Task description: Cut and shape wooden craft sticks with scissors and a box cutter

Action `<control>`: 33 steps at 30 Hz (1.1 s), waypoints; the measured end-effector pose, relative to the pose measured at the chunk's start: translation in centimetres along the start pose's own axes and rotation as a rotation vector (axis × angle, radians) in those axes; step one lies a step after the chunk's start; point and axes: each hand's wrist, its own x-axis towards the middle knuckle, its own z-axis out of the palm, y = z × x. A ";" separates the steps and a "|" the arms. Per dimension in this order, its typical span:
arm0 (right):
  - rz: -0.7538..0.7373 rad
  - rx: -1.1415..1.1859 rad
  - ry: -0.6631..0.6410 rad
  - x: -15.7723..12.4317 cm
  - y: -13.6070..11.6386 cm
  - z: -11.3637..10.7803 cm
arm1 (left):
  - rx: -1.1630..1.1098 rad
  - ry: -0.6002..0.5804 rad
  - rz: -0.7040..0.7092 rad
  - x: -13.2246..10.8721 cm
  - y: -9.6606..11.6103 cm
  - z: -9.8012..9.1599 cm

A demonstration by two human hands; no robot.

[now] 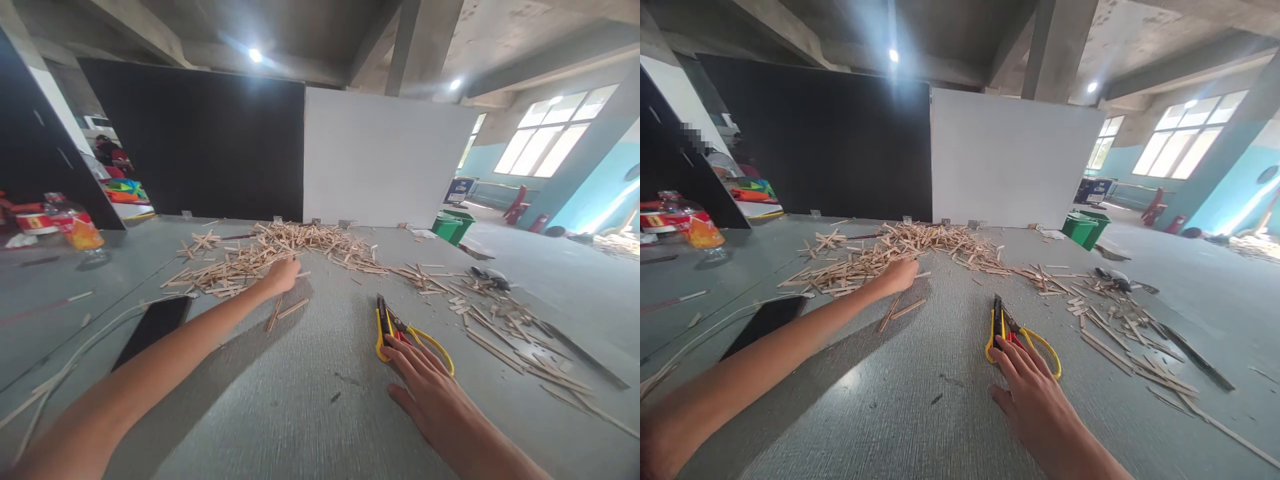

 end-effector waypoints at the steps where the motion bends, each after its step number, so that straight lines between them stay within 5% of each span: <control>1: -0.011 -0.025 0.044 0.0 0.1 0.2 | -0.029 0.000 0.010 -0.4 0.1 0.1; 8: 0.057 -0.145 0.280 0.1 1.0 1.8 | -0.323 -0.084 0.223 -5.3 3.7 0.2; 13: 0.062 -0.159 0.361 0.3 1.5 2.2 | -0.514 -0.127 0.349 -10.5 7.3 2.2; 20: -0.322 0.066 0.252 0.5 -1.8 -1.1 | -0.795 -0.220 0.461 -16.0 11.3 4.7; 24: -0.475 0.158 0.242 -0.1 -3.2 -1.9 | -0.884 -0.270 0.456 -16.9 12.6 4.7; 27: -0.351 0.246 0.314 -0.5 -2.9 -1.1 | -0.857 -0.284 0.451 -16.6 12.9 4.3; 33: -0.126 0.330 0.287 0.0 -1.1 -0.2 | -0.523 -0.020 0.325 -12.4 9.4 4.3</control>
